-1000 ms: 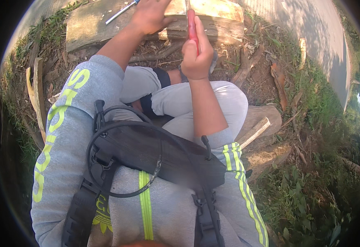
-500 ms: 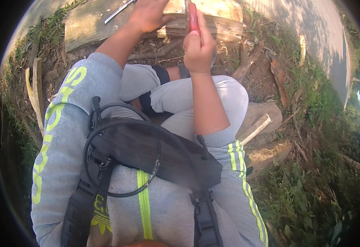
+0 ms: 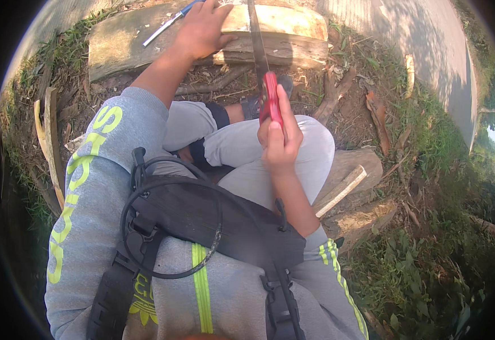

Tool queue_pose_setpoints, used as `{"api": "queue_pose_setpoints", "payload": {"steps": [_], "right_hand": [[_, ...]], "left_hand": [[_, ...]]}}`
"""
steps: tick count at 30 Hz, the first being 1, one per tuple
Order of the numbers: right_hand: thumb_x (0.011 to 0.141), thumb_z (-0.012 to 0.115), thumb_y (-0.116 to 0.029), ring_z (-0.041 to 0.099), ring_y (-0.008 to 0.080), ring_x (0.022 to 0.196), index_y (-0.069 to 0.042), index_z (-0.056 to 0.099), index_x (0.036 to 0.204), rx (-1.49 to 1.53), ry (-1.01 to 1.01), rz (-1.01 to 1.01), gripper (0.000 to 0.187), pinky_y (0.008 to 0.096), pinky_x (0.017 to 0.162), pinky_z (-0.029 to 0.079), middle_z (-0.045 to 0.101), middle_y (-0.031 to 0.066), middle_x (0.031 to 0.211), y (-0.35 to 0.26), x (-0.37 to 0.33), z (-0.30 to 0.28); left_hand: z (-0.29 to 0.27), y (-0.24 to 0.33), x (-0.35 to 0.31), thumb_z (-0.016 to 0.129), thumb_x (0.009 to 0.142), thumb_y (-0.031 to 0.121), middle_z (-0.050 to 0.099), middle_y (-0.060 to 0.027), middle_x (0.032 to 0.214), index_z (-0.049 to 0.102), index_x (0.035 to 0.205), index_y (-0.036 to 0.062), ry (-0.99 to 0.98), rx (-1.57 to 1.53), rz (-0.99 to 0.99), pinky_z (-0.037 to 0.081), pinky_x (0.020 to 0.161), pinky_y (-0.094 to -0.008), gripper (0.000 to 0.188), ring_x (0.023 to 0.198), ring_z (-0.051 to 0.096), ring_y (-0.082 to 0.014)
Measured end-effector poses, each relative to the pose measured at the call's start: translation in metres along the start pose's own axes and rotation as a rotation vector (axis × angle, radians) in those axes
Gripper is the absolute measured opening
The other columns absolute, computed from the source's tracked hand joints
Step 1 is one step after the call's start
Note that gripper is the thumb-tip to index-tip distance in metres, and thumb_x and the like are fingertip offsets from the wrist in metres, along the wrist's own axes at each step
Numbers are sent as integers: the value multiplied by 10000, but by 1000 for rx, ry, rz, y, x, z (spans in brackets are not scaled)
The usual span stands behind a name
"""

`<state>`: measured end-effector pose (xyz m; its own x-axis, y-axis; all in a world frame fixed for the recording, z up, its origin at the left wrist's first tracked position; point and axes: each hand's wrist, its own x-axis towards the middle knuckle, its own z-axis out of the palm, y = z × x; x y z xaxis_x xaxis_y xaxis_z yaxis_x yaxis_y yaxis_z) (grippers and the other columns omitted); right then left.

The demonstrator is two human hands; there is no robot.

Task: The person carves a piece of wood with a chisel and then saws another piece of wood.

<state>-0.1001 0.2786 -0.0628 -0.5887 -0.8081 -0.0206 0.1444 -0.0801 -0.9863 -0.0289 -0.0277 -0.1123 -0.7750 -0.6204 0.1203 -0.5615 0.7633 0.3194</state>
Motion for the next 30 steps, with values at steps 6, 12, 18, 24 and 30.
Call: {"api": "queue_pose_setpoints", "payload": {"steps": [6, 12, 18, 24, 30], "right_hand": [[1052, 471, -97, 426, 48, 568, 48, 459, 1631, -178, 6, -177, 597, 239, 534, 383, 596, -2, 768, 44, 101, 27], [1032, 492, -123, 466, 27, 627, 55, 469, 1625, -129, -8, -54, 620, 221, 584, 399, 648, 9, 901, 12, 31, 20], [1048, 450, -107, 416, 16, 599, 89, 446, 1625, -78, 0, -26, 609, 209, 552, 353, 550, -51, 770, 10, 16, -4], [1038, 475, -66, 417, 30, 602, 37, 480, 1625, -37, 39, -63, 596, 230, 540, 356, 550, -44, 767, 26, 104, 33], [1014, 465, -97, 440, 14, 615, 43, 479, 1627, -168, 31, -36, 630, 208, 572, 372, 649, 11, 880, 6, 4, -2]], "left_hand": [[3, 6, 2, 895, 834, 385, 565, -226, 1355, 586, 1444, 80, 53, -74, -1, 471, 1106, -521, 749, 1296, 539, -428], [3, -5, 5, 903, 831, 370, 570, -212, 1321, 580, 1454, 82, 33, -46, 95, 474, 1108, -520, 759, 1281, 538, -418], [1, 16, -3, 902, 828, 377, 580, -198, 1294, 589, 1437, 77, -1, -46, 0, 473, 1104, -505, 748, 1273, 539, -403], [2, 15, 6, 900, 816, 401, 580, -205, 1315, 587, 1433, 78, 20, 3, 26, 462, 1115, -501, 764, 1278, 537, -400], [18, 1, 3, 884, 859, 479, 607, -174, 1355, 594, 1511, 126, 103, 94, 98, 485, 1103, -488, 796, 1264, 571, -383]]}}
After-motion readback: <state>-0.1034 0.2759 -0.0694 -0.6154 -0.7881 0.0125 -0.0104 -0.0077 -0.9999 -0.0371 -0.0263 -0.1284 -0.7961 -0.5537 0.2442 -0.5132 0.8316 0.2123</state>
